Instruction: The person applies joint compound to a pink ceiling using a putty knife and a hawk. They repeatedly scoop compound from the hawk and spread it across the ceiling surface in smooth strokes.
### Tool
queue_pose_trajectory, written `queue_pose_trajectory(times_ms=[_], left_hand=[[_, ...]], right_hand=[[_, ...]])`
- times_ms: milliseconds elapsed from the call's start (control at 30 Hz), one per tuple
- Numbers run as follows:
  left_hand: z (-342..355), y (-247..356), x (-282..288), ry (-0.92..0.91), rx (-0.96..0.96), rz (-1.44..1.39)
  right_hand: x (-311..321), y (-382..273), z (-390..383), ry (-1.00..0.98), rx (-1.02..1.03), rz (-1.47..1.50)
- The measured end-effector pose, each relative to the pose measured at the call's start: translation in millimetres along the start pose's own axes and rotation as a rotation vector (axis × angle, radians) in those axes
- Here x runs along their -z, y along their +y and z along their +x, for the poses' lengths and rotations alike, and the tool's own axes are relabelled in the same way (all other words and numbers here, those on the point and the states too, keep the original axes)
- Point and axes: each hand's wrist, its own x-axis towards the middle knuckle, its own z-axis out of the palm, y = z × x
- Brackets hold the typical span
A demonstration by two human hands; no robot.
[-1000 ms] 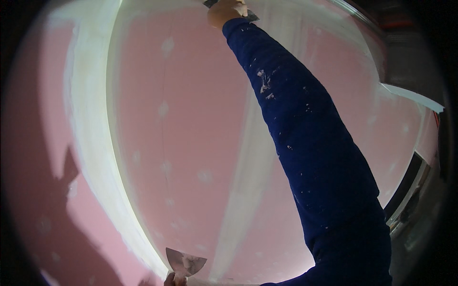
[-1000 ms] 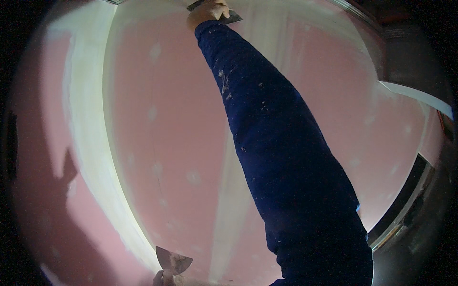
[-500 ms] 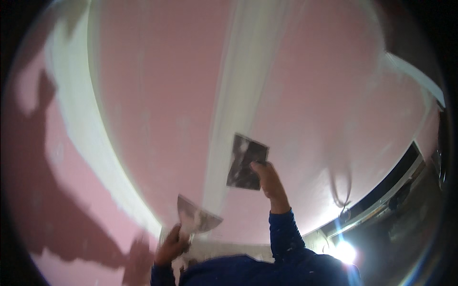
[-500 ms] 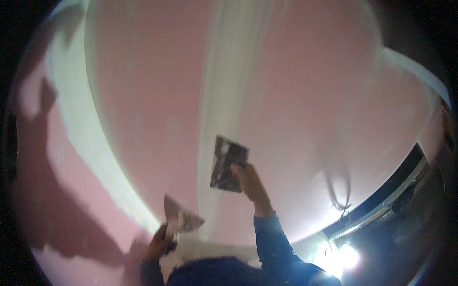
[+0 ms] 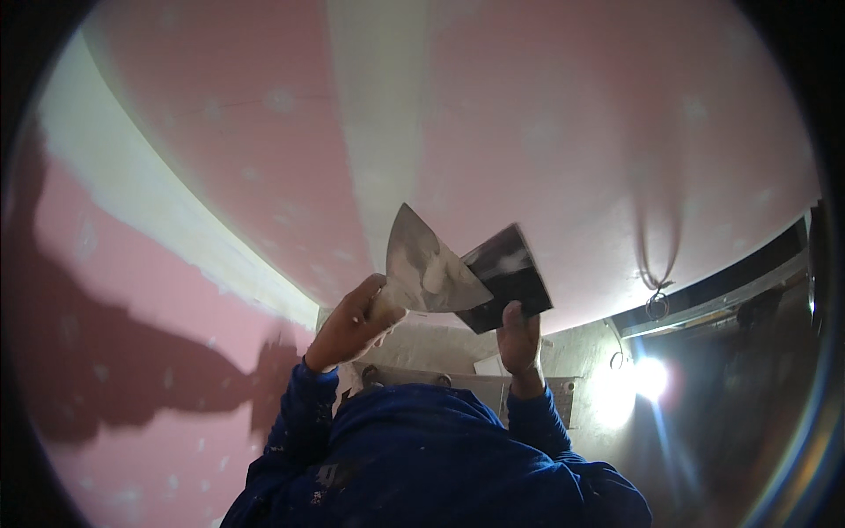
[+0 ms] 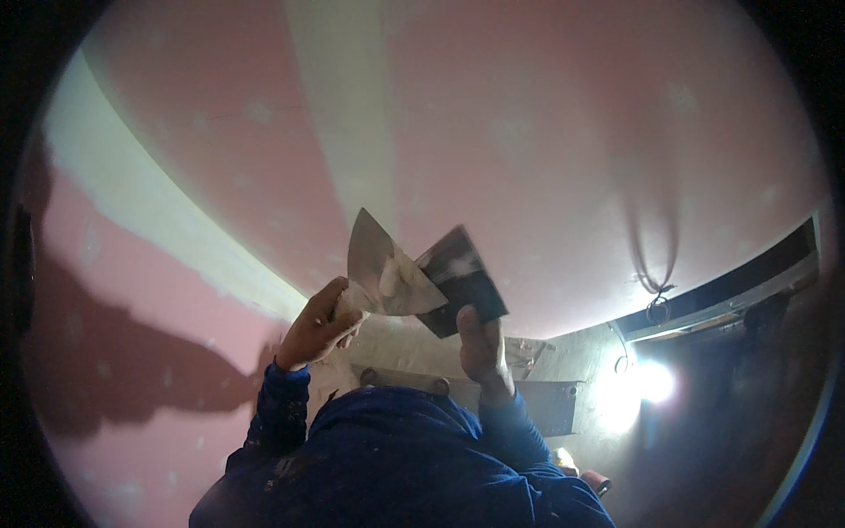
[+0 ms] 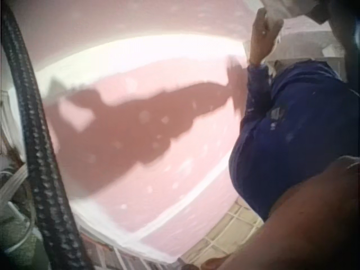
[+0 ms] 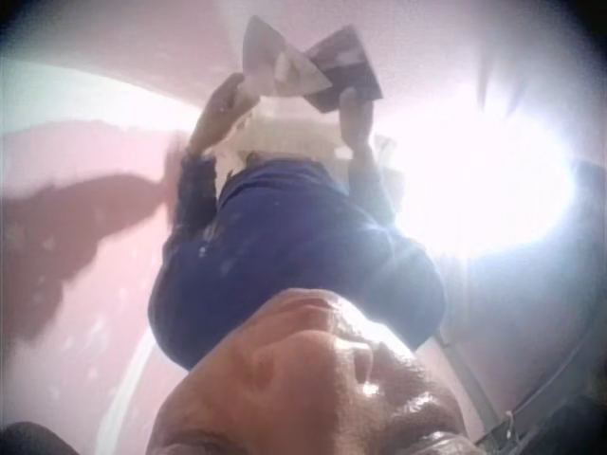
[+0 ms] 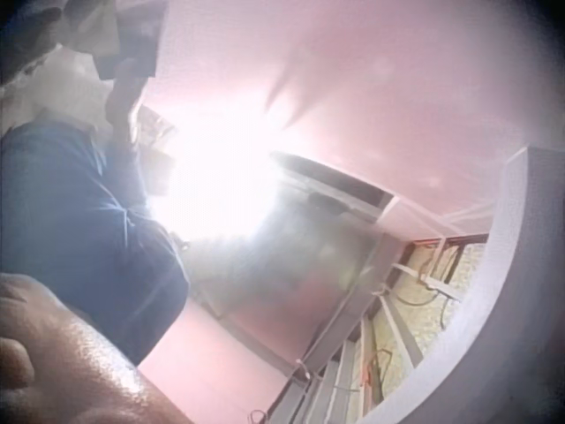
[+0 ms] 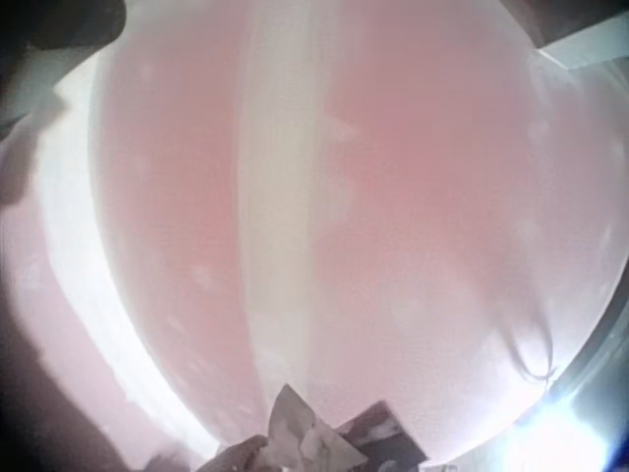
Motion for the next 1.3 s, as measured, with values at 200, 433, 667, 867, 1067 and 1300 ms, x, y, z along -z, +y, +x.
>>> queue_pose_trajectory(times_ms=[200, 433, 667, 867, 1067, 1300], left_hand=[[-6.2, 13.8, 8.9, 0.036, 0.022, -0.023], [51.5, -1.2, -10.0, -0.295, 0.073, 0.105], [69.1, -3.1, -66.4, -0.396, 0.036, 0.318], [64.7, -10.0, -116.2, -0.558, -0.058, 0.433], [37.8, -23.5, -97.8, -0.334, 0.141, 0.292], [41.9, -10.0, -42.8, -0.378, 0.213, 0.404]], right_hand=[[37.1, 5.9, -11.2, -0.16, -0.31, -0.165], [62.0, 66.6, -19.5, -0.518, -0.656, 1.613], [74.4, 95.7, -44.8, -0.186, -0.685, 1.273], [107.8, 84.1, -42.8, 0.208, -0.63, 0.682], [181.3, 70.1, -13.6, 0.413, -0.433, 0.845], [180.9, -45.5, -12.6, -0.067, -0.204, -0.267]])
